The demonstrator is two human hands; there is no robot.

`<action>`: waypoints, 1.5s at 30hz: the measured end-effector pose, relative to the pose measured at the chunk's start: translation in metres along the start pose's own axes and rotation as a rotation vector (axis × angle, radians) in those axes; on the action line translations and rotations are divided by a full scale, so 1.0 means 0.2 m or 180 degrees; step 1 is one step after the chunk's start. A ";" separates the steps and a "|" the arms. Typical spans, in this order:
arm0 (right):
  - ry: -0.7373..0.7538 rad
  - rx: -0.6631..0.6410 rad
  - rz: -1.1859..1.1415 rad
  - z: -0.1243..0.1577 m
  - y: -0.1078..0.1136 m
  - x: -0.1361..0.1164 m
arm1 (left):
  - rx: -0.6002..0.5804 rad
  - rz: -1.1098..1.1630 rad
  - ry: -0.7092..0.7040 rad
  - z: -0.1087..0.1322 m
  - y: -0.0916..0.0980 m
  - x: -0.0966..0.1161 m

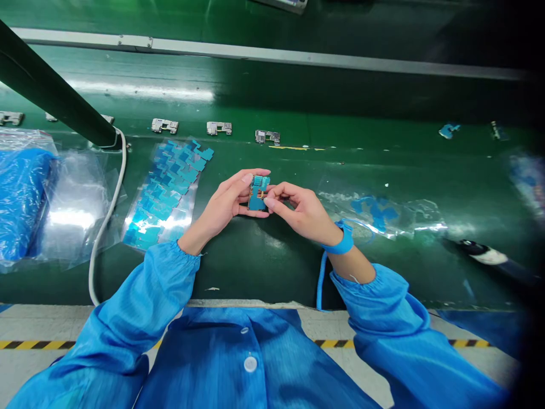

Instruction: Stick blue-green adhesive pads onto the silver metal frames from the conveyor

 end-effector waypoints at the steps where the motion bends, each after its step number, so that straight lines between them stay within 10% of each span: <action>1: -0.0002 0.0000 -0.0001 0.00 0.00 0.00 | -0.0003 -0.0002 -0.0006 0.00 0.00 0.00; 45: 0.0099 -0.0003 -0.0042 0.00 0.00 0.00 | -0.0080 -0.0205 0.0002 0.01 -0.01 0.00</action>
Point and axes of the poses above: each hand's wrist, its own z-axis away from the middle knuckle, its own y-axis out of the back of the hand, x = y × z, the point moved 8 cm from there along -z, towards the middle knuckle, and after that the axes turned 8 degrees about x, right-handed, at the moved point
